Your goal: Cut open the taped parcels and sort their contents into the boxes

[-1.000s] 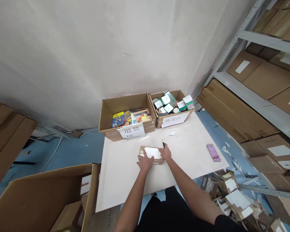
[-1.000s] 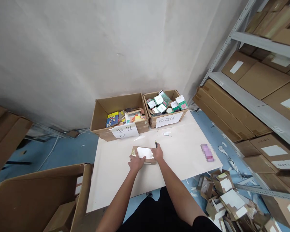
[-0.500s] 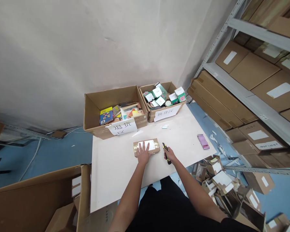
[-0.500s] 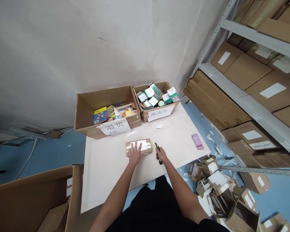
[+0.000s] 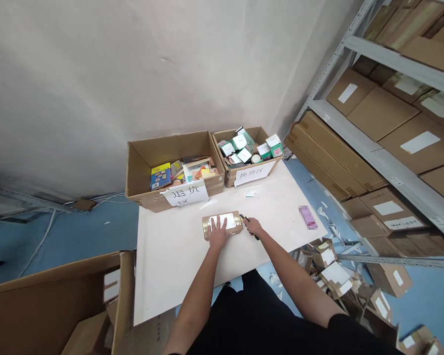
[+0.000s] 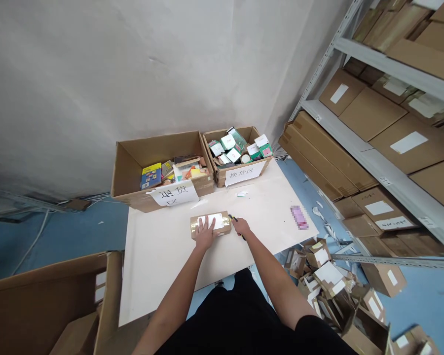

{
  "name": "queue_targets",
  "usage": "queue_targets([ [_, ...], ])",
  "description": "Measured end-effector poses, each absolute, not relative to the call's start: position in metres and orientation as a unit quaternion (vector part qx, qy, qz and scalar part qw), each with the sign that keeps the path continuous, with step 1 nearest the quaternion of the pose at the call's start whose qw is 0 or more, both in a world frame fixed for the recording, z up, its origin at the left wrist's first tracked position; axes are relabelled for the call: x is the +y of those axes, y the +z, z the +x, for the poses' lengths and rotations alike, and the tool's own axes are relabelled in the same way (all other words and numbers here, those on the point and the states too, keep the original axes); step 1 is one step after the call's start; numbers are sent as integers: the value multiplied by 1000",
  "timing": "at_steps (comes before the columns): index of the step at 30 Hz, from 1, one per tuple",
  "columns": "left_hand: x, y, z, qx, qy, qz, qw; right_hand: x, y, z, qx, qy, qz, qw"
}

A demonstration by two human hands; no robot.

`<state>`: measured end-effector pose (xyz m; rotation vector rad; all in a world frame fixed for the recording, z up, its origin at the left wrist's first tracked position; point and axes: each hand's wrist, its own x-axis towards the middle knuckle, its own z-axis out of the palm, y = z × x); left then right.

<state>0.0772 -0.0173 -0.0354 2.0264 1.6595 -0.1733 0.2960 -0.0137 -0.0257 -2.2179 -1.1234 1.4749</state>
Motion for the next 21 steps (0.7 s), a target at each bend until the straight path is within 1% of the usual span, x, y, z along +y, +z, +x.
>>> queue_targets([
  [7,-24,-40,81,623,-68,747,224,-14,-12,300,-431,466,-771,53],
  [14,-24,-40,80,619,-72,748,229,-31,-10,295,-434,470,-766,66],
  [21,-26,-41,78,616,-55,751,231,-43,-11,295,-432,451,-779,57],
])
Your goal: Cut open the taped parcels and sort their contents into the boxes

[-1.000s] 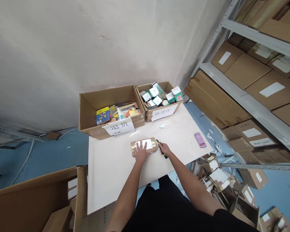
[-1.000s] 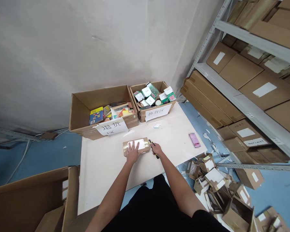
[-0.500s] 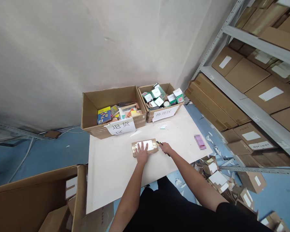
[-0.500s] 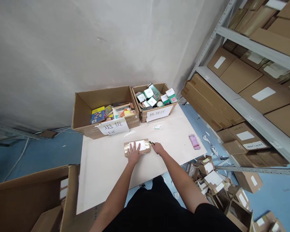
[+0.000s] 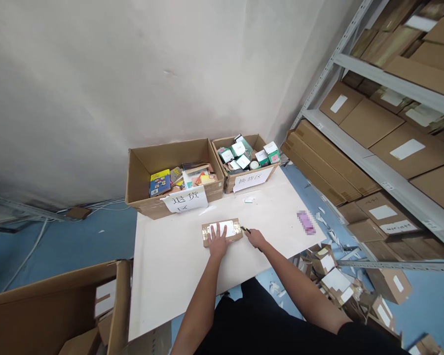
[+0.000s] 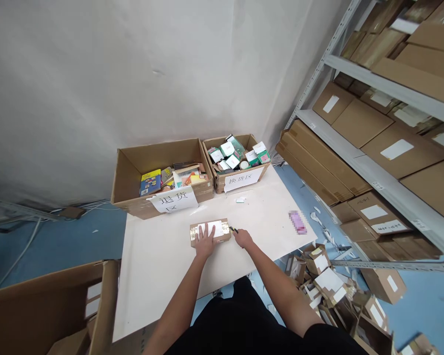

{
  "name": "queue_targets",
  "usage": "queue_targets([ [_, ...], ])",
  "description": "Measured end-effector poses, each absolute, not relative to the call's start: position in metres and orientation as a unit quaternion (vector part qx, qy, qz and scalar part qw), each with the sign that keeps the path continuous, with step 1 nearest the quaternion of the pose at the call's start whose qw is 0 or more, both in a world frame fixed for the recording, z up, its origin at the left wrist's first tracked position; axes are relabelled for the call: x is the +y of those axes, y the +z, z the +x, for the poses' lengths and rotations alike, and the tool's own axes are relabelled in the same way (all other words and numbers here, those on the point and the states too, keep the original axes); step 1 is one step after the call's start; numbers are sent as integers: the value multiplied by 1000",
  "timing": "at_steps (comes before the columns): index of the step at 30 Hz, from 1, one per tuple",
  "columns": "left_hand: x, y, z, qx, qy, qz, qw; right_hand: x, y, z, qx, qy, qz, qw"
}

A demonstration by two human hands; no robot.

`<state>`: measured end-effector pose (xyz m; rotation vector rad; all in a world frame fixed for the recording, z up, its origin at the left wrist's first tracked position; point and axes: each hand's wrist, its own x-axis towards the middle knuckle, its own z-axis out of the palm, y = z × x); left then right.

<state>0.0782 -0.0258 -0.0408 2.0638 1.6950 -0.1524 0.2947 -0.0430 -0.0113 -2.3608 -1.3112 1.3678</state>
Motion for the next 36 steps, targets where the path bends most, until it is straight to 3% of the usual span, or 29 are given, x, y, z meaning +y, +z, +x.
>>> queue_targets([
  [11,-24,-34,78,619,-54,747,234,-74,-22,297,-418,496,-757,82],
  [17,0,-17,68,605,-79,749,258,-90,-29,282,-337,424,-820,183],
  [26,-2,-11,29,668,-108,708,203,-39,-41,187,-354,373,-844,154],
  [32,-30,-5,13,662,-174,660,311,26,-24,184,-431,369,-814,127],
  [36,-22,6,3,632,-136,707,287,8,-18,191,-461,350,-802,144],
])
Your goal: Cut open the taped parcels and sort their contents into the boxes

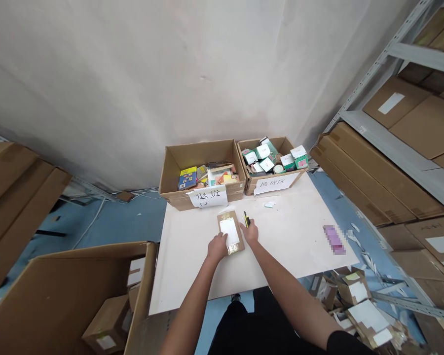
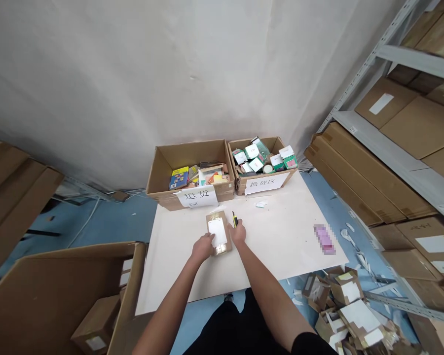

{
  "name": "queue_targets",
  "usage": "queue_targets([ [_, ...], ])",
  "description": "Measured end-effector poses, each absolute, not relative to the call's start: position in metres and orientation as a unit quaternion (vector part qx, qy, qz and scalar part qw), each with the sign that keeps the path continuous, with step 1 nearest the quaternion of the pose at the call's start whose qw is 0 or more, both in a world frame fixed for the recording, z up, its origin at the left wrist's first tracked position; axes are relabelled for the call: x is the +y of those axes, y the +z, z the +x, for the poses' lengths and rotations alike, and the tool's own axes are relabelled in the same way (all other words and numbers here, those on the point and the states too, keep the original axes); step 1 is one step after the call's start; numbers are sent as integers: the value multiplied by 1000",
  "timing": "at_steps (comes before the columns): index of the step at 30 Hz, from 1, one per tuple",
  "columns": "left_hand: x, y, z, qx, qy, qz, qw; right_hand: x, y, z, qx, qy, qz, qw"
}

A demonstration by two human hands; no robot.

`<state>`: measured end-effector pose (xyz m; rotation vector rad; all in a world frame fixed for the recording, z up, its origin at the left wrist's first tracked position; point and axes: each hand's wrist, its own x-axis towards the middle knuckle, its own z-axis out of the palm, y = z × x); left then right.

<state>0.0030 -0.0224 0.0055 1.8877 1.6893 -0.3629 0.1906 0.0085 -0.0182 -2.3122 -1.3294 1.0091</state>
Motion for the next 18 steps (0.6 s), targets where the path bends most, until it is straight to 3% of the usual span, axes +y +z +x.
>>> queue_targets([
  [7,-17,-4,-6,587,-139,748,276,-70,-47,188,-437,417,-791,96],
  [18,-51,-20,80,608,-156,724,286,14,-20,281,-447,304,-836,92],
])
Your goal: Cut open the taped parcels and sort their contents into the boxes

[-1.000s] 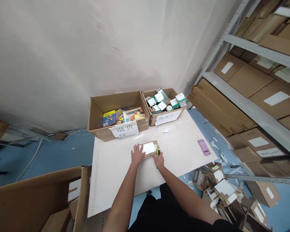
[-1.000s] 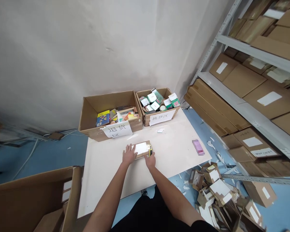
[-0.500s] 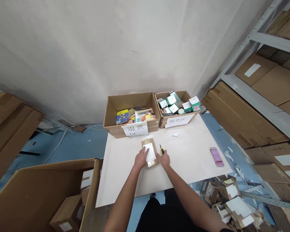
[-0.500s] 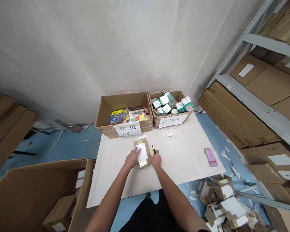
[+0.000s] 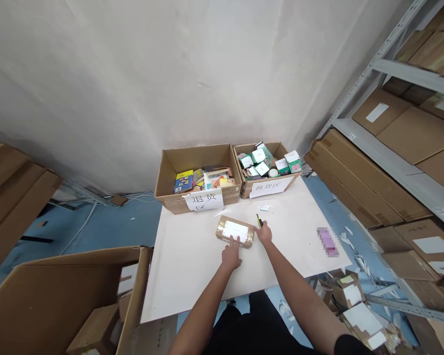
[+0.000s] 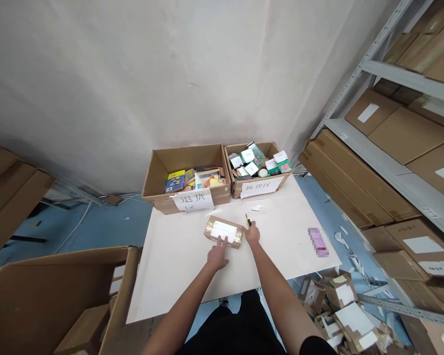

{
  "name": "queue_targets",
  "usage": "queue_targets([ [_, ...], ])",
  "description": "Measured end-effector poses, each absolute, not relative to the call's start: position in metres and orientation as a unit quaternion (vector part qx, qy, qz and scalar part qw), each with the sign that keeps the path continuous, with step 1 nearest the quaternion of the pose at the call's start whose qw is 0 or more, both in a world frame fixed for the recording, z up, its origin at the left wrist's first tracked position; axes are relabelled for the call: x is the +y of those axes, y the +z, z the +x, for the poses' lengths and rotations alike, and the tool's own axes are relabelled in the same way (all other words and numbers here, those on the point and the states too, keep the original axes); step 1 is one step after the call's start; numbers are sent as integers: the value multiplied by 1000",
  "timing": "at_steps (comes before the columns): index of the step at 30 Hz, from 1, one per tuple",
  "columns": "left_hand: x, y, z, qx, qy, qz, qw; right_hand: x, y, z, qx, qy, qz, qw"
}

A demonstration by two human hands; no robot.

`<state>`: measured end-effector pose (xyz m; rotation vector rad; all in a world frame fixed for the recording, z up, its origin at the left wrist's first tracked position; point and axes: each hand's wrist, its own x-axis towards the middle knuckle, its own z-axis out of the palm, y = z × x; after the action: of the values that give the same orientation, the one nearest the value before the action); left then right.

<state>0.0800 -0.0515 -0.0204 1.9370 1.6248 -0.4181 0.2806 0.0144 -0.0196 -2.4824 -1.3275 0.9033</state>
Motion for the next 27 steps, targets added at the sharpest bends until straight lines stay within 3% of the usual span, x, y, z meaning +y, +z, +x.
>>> queue_targets([
  [5,-13,-25,85,564,-82,794,212,-9,-28,297,-371,383,-828,175],
  [10,16,-48,69,515,-94,822,224,-44,-39,288,-292,497,-787,221],
  [15,17,-65,68,515,-101,822,221,-43,-38,285,-265,548,-765,212],
  [27,14,-70,69,516,-95,828,198,-41,-24,272,-278,543,-777,156],
])
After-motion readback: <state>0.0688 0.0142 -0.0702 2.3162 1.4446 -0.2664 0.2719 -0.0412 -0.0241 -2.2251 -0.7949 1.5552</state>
